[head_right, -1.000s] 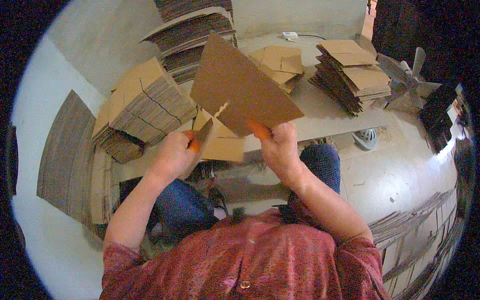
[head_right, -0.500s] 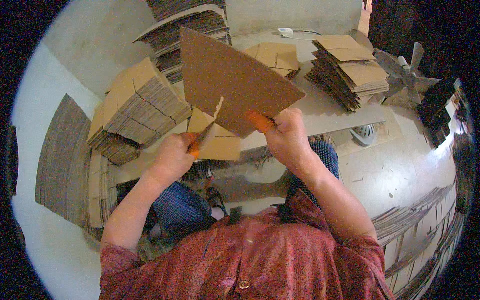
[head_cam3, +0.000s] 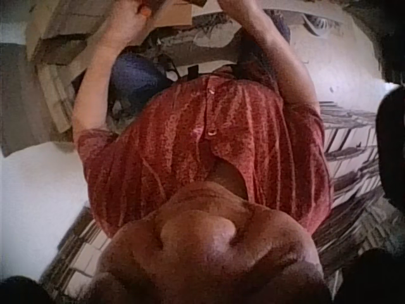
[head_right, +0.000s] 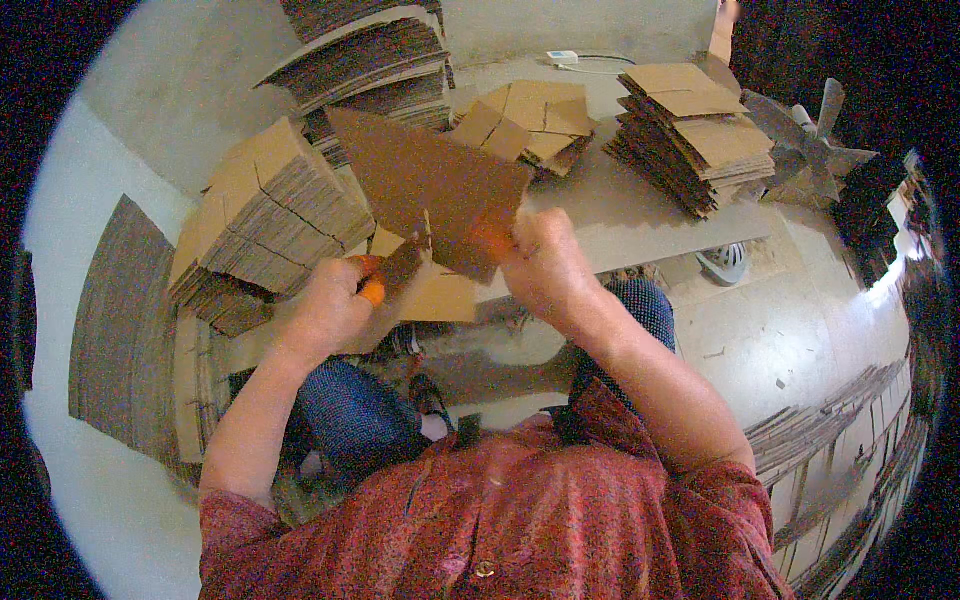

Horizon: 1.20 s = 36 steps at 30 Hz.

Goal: The person assembles flat cardboard pieces into box shapes by folding along pre-scored lines and interlocking tabs. The person repeatedly picks up a flat piece, folds it into a box, and places it on a growing stack.

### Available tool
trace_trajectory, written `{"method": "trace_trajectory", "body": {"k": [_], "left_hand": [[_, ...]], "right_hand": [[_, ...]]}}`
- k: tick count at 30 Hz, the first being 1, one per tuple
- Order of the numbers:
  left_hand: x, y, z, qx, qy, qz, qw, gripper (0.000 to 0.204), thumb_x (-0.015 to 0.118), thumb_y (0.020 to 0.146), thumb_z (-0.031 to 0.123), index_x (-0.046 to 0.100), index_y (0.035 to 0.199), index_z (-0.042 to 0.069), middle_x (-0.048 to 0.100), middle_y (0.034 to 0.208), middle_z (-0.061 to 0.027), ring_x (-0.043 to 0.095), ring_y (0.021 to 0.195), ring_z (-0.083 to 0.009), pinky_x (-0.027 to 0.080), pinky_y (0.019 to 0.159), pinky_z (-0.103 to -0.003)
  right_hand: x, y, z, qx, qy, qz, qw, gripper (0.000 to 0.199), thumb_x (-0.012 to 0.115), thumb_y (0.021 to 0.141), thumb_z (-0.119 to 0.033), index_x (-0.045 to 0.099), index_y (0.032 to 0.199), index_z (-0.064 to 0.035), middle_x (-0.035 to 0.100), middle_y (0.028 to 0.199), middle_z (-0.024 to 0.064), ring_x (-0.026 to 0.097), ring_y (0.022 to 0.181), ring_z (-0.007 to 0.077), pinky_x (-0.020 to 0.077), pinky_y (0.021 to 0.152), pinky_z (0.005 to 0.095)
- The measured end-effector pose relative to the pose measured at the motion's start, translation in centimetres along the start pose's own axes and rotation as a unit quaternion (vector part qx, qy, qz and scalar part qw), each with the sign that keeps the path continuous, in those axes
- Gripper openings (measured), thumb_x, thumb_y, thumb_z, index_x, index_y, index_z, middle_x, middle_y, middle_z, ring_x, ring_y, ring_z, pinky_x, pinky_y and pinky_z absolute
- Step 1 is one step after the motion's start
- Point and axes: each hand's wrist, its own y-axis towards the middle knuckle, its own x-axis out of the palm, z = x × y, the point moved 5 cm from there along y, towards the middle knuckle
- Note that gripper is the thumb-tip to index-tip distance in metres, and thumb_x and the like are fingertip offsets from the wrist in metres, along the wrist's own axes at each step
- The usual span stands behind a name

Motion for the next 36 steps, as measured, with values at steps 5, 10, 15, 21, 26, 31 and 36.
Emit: {"method": "trace_trajectory", "body": {"k": [5,10,15,21,26,31,36], "left_hand": [[-0.3,1.0,-0.2,0.043,-0.008,0.015,0.999,0.021,0.053,0.074,0.008,0.061,0.089,-0.003,0.058,0.073,-0.0253,0.059,0.066,-0.0326,0.045,0.060,-0.038],[-0.4,0.9,-0.4,0.044,-0.011,0.064,0.997,0.019,0.053,0.074,0.008,0.062,0.088,-0.003,0.058,0.071,-0.0253,0.059,0.065,-0.0329,0.044,0.060,-0.039],[-0.5,1.6,-1.3,-0.003,-0.006,0.038,0.999,0.020,0.055,0.074,0.009,0.062,0.088,-0.004,0.059,0.075,-0.0249,0.060,0.067,-0.0319,0.045,0.063,-0.037],[-1.6,1.8,-2.2,-0.018,-0.040,0.006,0.999,0.019,0.054,0.077,0.008,0.061,0.090,-0.005,0.063,0.074,-0.0191,0.059,0.067,-0.0209,0.045,0.063,-0.034],[-1.0,2.3,-2.9,-0.028,-0.110,-0.027,0.993,0.022,0.052,0.081,0.007,0.060,0.098,-0.003,0.065,0.079,-0.0111,0.056,0.071,-0.0127,0.045,0.066,-0.028],[-1.4,1.0,-4.2,0.015,-0.425,-0.020,0.905,0.069,0.069,0.073,0.036,0.040,0.128,0.005,0.047,0.123,-0.0180,0.049,0.108,-0.0230,0.038,0.088,-0.030],[4.3,-5.3,-5.1,0.106,-0.470,0.109,0.869,0.088,0.076,0.066,0.038,0.031,0.135,0.007,0.038,0.134,-0.0155,0.041,0.119,-0.0262,0.033,0.096,-0.035]], "right_hand": [[2.0,-0.1,-0.4,-0.051,0.035,-0.009,0.998,0.014,0.059,0.077,-0.009,0.057,0.069,0.0019,0.054,0.066,0.0251,0.052,0.060,0.0426,0.0428,0.049,0.0428],[1.8,1.0,-2.0,-0.051,-0.025,-0.034,0.998,0.012,0.059,0.078,-0.012,0.059,0.077,0.0001,0.056,0.069,0.0230,0.055,0.065,0.0409,0.0446,0.052,0.0435],[3.2,0.7,-0.4,-0.052,-0.101,-0.043,0.993,0.012,0.057,0.079,-0.014,0.060,0.078,-0.0016,0.057,0.066,0.0213,0.057,0.063,0.0392,0.0458,0.052,0.0438],[3.7,1.5,-1.4,-0.019,-0.064,-0.032,0.997,0.015,0.058,0.077,-0.012,0.056,0.071,0.0007,0.055,0.062,0.0225,0.053,0.057,0.0404,0.0428,0.048,0.0434],[7.9,-0.2,3.7,-0.039,-0.086,-0.079,0.992,0.026,0.061,0.075,-0.008,0.051,0.056,0.0063,0.050,0.057,0.0258,0.047,0.053,0.0435,0.0381,0.045,0.0440],[7.8,0.4,3.3,-0.040,-0.086,-0.098,0.991,0.028,0.060,0.076,-0.012,0.050,0.056,0.0054,0.049,0.059,0.0266,0.047,0.057,0.0457,0.0386,0.048,0.0454],[8.6,0.2,5.1,-0.048,-0.106,-0.087,0.989,0.029,0.061,0.076,-0.013,0.049,0.056,0.0043,0.049,0.058,0.0265,0.046,0.056,0.0457,0.0385,0.048,0.0461]]}}
